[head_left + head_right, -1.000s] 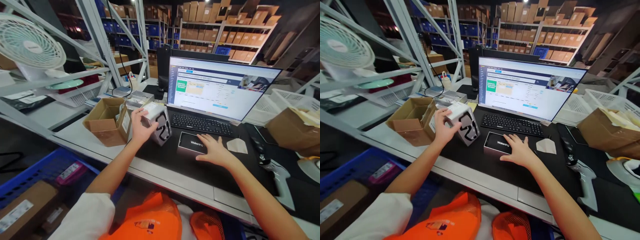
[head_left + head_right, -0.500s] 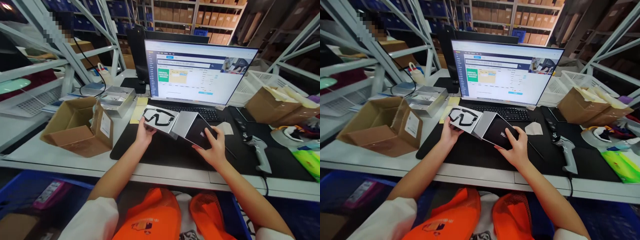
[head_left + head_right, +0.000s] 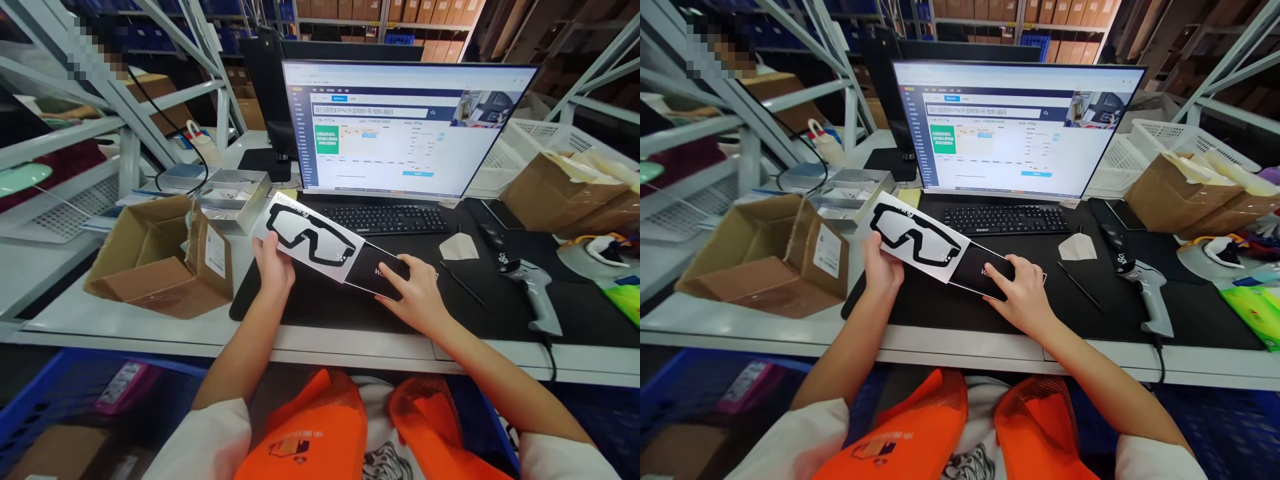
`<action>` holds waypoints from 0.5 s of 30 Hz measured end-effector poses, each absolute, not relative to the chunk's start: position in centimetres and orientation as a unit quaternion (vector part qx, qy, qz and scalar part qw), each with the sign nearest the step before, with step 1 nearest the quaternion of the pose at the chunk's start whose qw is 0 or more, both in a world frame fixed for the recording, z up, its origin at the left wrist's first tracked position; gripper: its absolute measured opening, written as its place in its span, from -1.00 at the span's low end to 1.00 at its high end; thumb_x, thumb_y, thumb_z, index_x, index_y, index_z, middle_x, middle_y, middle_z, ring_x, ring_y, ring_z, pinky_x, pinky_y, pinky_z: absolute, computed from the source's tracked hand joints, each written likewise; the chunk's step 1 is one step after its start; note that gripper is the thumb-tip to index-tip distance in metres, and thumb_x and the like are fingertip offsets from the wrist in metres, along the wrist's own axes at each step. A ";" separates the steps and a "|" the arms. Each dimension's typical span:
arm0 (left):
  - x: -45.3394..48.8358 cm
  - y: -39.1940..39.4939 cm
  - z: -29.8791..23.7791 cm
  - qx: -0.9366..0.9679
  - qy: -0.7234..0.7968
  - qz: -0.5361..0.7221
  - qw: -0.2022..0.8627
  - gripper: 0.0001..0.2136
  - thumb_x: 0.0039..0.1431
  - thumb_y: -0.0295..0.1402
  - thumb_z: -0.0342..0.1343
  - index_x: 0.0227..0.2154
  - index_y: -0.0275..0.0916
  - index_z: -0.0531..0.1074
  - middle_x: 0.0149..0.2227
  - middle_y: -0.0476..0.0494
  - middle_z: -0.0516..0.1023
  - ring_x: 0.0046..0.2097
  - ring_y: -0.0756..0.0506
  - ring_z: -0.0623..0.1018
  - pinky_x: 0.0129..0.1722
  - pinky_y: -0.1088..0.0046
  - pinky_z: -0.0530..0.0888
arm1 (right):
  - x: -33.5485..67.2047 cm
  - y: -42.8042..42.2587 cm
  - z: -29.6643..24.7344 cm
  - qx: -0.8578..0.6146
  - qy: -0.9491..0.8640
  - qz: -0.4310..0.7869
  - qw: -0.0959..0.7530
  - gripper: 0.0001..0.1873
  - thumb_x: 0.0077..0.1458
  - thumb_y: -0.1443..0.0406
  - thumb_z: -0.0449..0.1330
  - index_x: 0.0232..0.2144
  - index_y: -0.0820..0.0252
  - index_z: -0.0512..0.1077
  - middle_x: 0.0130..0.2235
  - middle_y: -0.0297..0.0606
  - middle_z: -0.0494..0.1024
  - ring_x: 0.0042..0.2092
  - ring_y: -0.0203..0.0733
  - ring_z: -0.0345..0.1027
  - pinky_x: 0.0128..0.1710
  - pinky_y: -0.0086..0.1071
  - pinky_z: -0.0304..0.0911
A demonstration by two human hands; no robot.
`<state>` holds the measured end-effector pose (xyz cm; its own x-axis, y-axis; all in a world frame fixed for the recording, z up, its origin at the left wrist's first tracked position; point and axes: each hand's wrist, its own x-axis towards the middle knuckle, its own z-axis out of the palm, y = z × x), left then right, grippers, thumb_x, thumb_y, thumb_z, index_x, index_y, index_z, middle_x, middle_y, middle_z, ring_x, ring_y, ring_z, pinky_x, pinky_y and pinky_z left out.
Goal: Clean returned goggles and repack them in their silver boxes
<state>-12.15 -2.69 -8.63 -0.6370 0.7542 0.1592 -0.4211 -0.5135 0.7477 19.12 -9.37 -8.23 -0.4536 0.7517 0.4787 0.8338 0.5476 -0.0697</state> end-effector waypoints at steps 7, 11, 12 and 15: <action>-10.8 -3.6 -8.5 0.301 0.362 0.807 0.356 -0.55 -0.02 -0.15 0.40 -0.11 -0.09 0.35 -0.01 -0.06 0.56 -0.07 -0.06 0.59 -0.07 0.43 0.56 | 17.7 -8.7 -8.0 -0.469 -0.847 -0.070 0.241 -0.43 0.23 0.04 0.26 0.24 0.03 0.42 0.26 0.14 0.24 0.26 0.28 0.18 0.14 0.11 0.14; -10.1 -3.5 -9.3 0.287 0.382 0.786 0.392 -0.57 -0.01 -0.17 0.36 -0.12 -0.08 0.32 0.01 -0.06 0.55 -0.08 -0.07 0.59 -0.13 0.41 0.57 | 19.7 -8.8 -8.3 -0.490 -0.820 0.009 0.295 -0.16 0.20 -0.09 0.22 0.39 0.11 0.18 0.32 0.10 0.23 0.34 0.26 0.10 0.30 0.13 0.05; -10.0 -3.4 -9.5 0.279 0.393 0.778 0.403 -0.58 0.00 -0.18 0.35 -0.12 -0.07 0.31 0.02 -0.06 0.55 -0.08 -0.07 0.58 -0.15 0.41 0.57 | 20.8 -9.1 -8.9 -0.510 -0.796 0.034 0.324 -0.11 0.23 -0.13 0.16 0.44 0.12 0.08 0.36 0.09 0.18 0.39 0.24 0.04 0.34 0.12 0.01; -9.5 -3.2 -9.8 0.252 0.436 0.748 0.431 -0.62 0.02 -0.19 0.31 -0.13 -0.05 0.31 0.04 -0.03 0.53 -0.07 -0.06 0.56 -0.21 0.44 0.55 | 23.8 -10.3 -11.7 -0.586 -0.703 0.152 0.372 -0.12 0.35 -0.18 -0.20 0.51 0.09 -0.23 0.46 0.01 0.03 0.46 0.12 -0.04 0.35 0.04 0.06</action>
